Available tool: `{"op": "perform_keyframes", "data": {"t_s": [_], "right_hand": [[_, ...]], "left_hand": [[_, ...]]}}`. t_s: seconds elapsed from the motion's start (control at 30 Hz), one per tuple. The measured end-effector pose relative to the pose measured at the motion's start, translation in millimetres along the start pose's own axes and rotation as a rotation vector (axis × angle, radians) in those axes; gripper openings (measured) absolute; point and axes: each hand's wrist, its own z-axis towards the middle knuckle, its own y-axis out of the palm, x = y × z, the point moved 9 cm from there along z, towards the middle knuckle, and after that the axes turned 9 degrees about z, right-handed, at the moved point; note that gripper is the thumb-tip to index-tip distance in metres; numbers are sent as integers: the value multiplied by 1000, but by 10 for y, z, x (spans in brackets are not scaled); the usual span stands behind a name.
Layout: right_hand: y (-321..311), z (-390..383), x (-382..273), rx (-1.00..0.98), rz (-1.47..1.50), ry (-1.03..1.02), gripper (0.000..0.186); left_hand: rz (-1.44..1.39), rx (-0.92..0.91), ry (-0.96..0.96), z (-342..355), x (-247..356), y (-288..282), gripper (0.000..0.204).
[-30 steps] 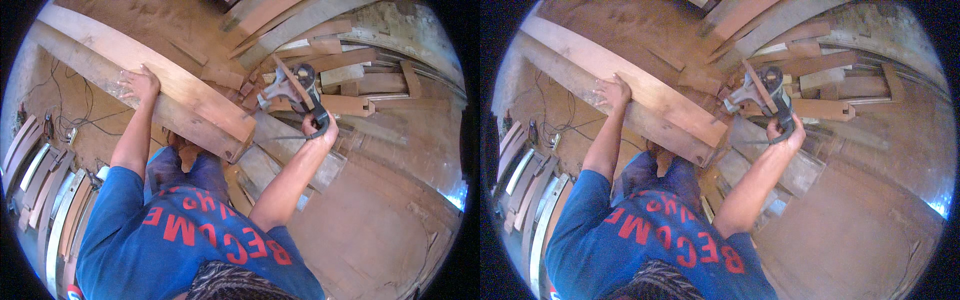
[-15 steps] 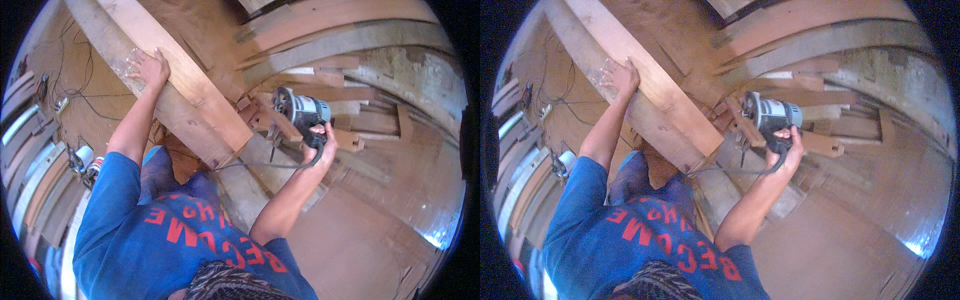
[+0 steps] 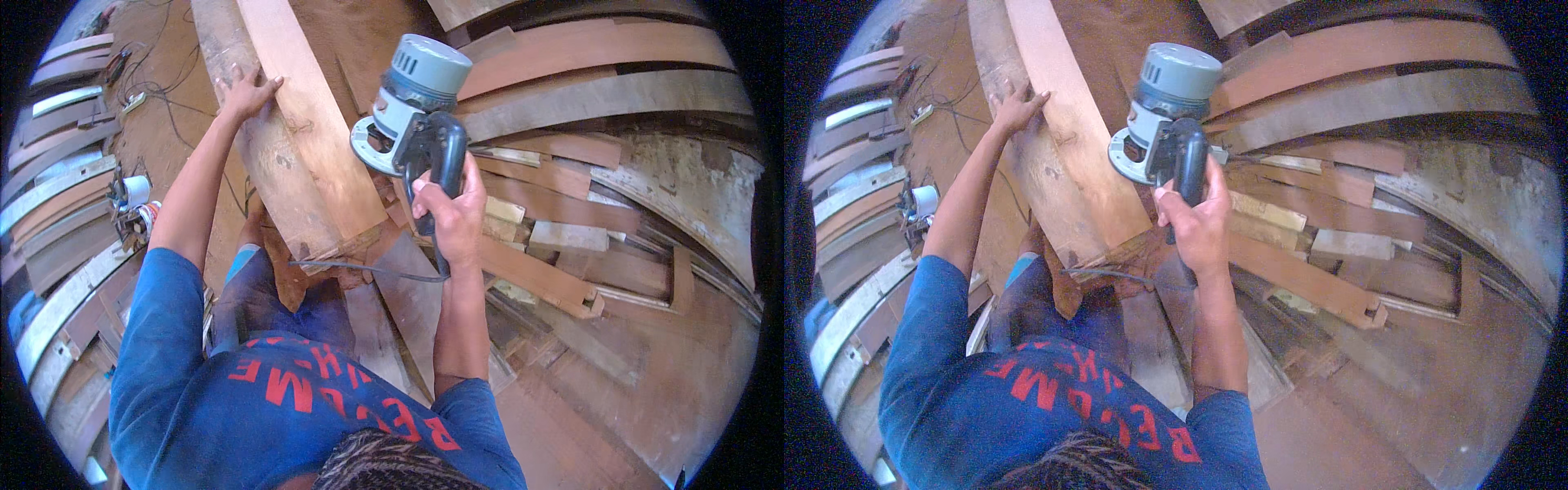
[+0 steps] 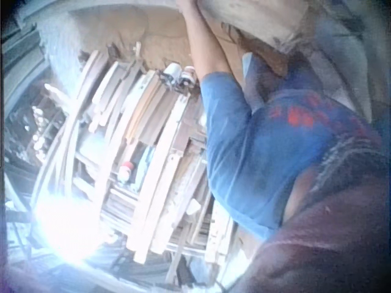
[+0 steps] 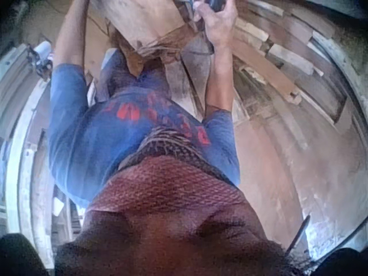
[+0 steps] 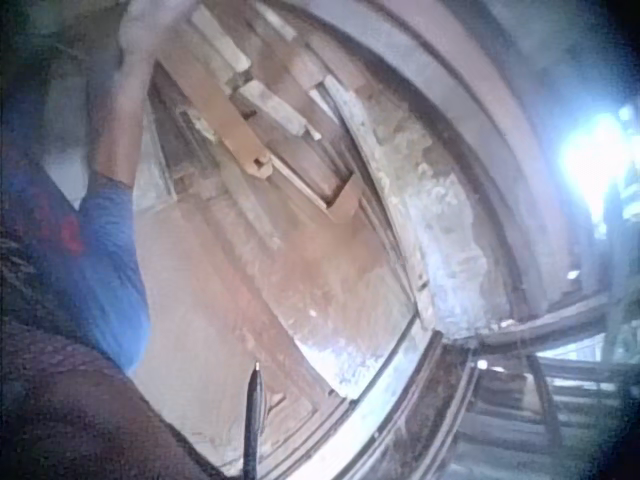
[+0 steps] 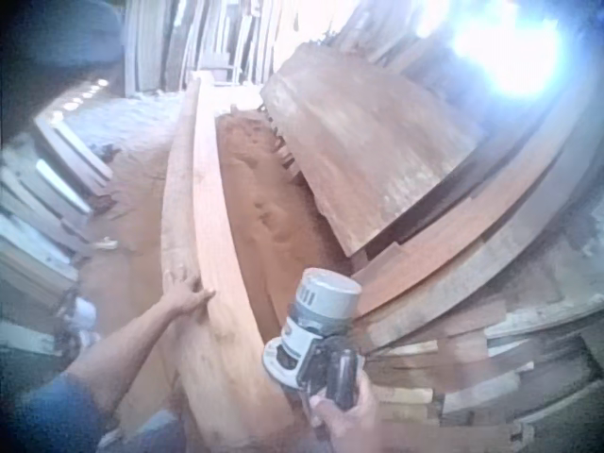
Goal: The person uses a handheld router to shape the edge of a long wooden plank, then moves the board and repeats the process on another section.
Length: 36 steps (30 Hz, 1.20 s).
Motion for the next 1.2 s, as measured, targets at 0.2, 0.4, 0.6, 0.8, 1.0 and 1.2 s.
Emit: {"op": "perform_keyframes", "data": {"t_s": [0.2, 0.4, 0.6, 0.8, 1.0, 1.2], "right_hand": [[-26, -131, 299, -142, -252, 15, 56], [-210, -304, 526, -228, -381, 90, 53], [-468, -388, 832, -147, -526, 210, 41], [-814, -345, 947, -108, -543, -92, 26], [-1113, -561, 1435, -115, -533, 52, 26], [-1173, -639, 1740, -170, -440, 124, 23]], "left_hand": [[-8, 2, -15, 150, -96, 51, 100], [36, -19, -23, 95, -56, 32, 99], [60, 0, 28, 76, 12, -16, 99], [70, 1, -4, 52, -2, -54, 98], [84, 3, -30, 69, -23, -20, 90], [76, -35, -41, 40, -7, -38, 93]]}}
